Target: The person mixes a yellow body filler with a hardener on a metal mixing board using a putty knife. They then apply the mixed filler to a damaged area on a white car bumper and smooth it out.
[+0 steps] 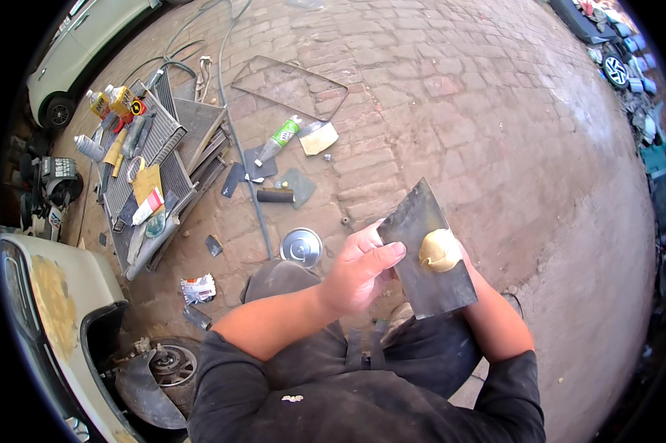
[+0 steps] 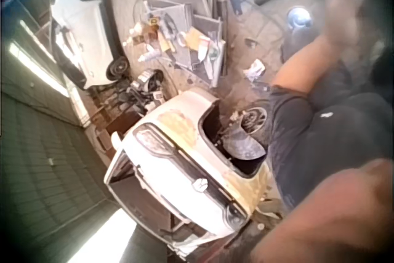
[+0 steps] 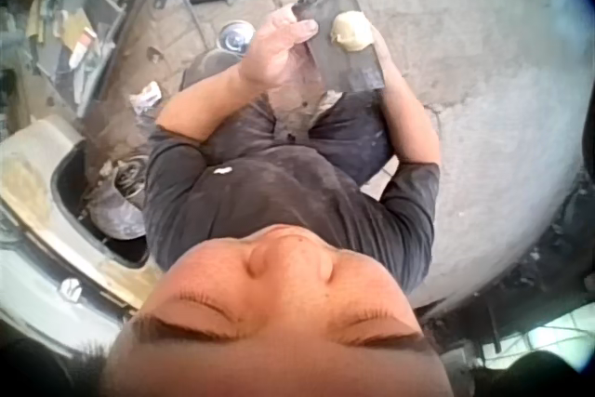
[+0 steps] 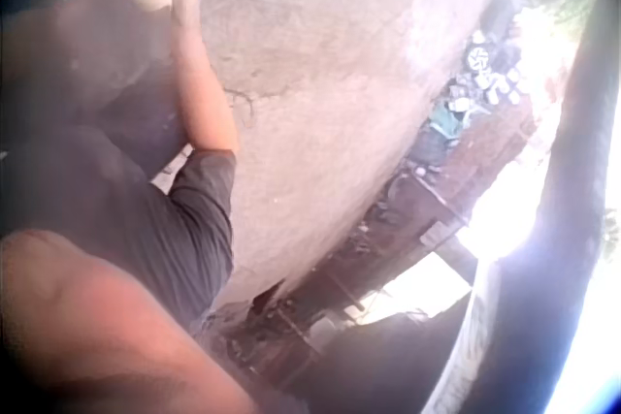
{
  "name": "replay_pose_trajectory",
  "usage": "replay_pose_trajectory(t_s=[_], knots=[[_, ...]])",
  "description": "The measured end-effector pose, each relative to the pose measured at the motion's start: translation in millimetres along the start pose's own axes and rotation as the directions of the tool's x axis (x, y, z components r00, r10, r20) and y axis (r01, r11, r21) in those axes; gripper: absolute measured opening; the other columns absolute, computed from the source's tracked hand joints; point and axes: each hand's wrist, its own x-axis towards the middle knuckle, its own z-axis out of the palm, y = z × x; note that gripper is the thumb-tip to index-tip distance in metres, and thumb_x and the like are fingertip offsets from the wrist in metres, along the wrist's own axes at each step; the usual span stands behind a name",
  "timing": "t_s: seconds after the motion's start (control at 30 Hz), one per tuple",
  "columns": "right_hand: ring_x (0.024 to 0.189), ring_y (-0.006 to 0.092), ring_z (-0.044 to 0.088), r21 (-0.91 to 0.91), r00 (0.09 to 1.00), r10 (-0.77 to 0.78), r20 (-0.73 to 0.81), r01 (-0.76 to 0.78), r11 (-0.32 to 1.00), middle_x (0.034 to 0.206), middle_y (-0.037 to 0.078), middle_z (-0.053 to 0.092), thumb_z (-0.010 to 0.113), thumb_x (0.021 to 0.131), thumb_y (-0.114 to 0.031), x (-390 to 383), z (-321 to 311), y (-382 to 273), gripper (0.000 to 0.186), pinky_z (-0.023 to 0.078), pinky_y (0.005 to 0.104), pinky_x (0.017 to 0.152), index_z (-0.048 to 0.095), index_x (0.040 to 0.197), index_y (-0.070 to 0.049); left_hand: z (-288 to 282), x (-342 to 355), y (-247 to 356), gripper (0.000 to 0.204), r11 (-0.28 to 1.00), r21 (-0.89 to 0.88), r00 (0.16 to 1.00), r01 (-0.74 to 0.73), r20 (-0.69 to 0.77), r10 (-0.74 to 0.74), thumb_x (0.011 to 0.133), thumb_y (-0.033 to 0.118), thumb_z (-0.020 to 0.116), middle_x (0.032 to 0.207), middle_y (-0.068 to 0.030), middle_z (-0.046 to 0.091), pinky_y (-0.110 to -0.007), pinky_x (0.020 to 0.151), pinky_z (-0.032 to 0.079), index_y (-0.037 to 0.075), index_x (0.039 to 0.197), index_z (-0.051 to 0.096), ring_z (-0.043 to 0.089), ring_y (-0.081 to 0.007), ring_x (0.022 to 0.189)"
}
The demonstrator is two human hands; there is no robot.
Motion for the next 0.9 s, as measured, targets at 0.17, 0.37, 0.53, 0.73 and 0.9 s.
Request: replay_pose_trajectory(t_s=[0.17,0.37,0.53,0.73,0.9], knots=[[0.104,0.0167,0.063,-0.160,0.917,-0.328,-0.227,0.297,0.941,0.111,0.008,0.066,0.055,0.101,-0.027,16,-8,-1,0.028,0.050,0.0344,0.093,0.056,0.119,-0.005,-3,6,15,0.026,0.985,0.002,0.972,-0.170,-0.166,0.168,0.102,0.018,0.049,0.114,-0.0109,0.065,-0.034,0.088,0.051,0.000,0.121,0.053,0.064,-0.0173,0.099],[0.112,0.0146,0.060,-0.286,0.884,-0.384,-0.266,0.308,0.907,0.122,0.006,0.063,0.049,0.104,-0.018,22,19,4,0.026,0.049,0.0310,0.095,0.052,0.127,-0.006,-35,15,19,0.028,0.927,0.296,0.935,-0.232,-0.193,0.296,0.104,0.020,0.045,0.113,-0.0116,0.065,-0.032,0.092,0.047,-0.002,0.120,0.053,0.062,-0.0160,0.102],[0.112,0.0160,0.060,-0.302,0.900,-0.353,-0.255,0.272,0.914,0.123,0.008,0.062,0.049,0.103,-0.021,30,28,6,0.032,0.050,0.0319,0.094,0.049,0.130,-0.002,-41,9,30,0.026,0.903,0.366,0.929,-0.225,-0.199,0.312,0.103,0.020,0.049,0.111,-0.0092,0.067,-0.031,0.086,0.048,0.001,0.118,0.055,0.063,-0.0147,0.098],[0.109,0.0160,0.062,-0.414,0.883,-0.359,-0.302,0.218,0.884,0.121,0.011,0.064,0.055,0.101,-0.020,30,22,9,0.036,0.049,0.0320,0.094,0.050,0.129,0.002,-58,18,53,0.037,0.800,0.600,0.993,-0.002,-0.095,0.073,0.103,0.029,0.050,0.111,-0.0106,0.066,-0.033,0.086,0.049,-0.003,0.120,0.056,0.063,-0.0183,0.099],[0.103,0.0145,0.063,-0.427,0.848,-0.388,-0.360,0.220,0.877,0.115,0.011,0.066,0.057,0.099,-0.018,24,14,-3,0.035,0.049,0.0303,0.092,0.053,0.127,0.004,-153,30,97,0.058,0.477,0.866,0.989,0.149,-0.140,-0.055,0.099,0.040,0.054,0.126,-0.0140,0.061,-0.033,0.091,0.049,-0.002,0.139,0.048,0.060,-0.0210,0.113]])
